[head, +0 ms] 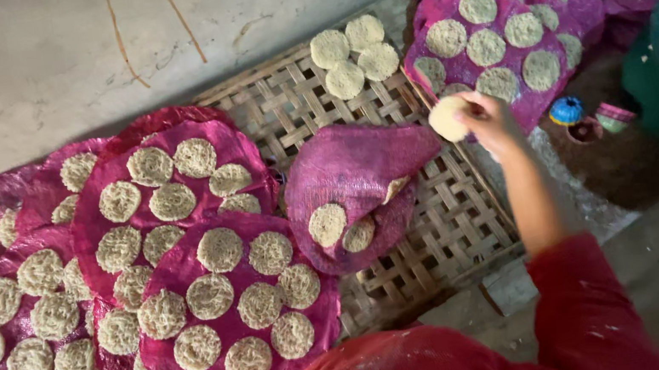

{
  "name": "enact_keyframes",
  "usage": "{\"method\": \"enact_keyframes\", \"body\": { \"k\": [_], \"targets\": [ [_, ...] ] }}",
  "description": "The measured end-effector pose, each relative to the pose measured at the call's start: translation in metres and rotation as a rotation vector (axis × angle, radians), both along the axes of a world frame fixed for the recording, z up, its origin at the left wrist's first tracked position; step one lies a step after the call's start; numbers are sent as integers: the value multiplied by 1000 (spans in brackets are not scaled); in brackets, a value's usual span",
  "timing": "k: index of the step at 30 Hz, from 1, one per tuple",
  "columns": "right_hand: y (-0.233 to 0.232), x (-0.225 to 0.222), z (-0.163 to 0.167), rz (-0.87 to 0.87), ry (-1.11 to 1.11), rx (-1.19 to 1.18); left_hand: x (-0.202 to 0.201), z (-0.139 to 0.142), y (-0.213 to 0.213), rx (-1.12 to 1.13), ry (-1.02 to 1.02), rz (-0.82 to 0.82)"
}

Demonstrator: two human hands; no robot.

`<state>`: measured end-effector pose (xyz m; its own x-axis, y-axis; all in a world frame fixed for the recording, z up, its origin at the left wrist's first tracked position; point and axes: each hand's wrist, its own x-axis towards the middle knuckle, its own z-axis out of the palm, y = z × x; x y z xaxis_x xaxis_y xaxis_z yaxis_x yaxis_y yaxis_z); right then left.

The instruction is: The person peels round rice cakes off pink plastic sheets and places them in rows on woven bamboo drying racks. Earlier, they stack and tie bamboo trays with green string and move trays of freshly formed white rice cakes to the table.

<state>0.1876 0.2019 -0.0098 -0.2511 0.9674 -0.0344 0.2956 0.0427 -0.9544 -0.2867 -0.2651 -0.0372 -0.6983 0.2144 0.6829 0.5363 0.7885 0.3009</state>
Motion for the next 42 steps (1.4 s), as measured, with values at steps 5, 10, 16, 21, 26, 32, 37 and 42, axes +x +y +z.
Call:
{"method": "enact_keyframes", "body": {
  "k": [5,10,16,21,26,32,37,42],
  "targets": [
    [53,-94,-35,-5,188,-80,60,-1,143,86,-497,-624],
    [63,-132,-35,-57,-432,503,110,-9,212,-110,-701,-941],
    [67,-121,-31,-10,-470,759,116,-33,214,-216,-789,-812],
    [75,-112,-41,64,-223,652,119,-56,214,-283,-843,-708],
    [88,-114,-54,110,41,220,116,-60,209,-192,-1022,-617],
    [89,-126,-55,101,-565,873,115,-71,190,-250,-930,-620],
    [32,-140,-14,-125,-810,1258,117,-75,182,289,-1163,-779],
    [-107,-171,0,787,164,-90,142,-37,185,667,-1837,-754]
  ]
}}
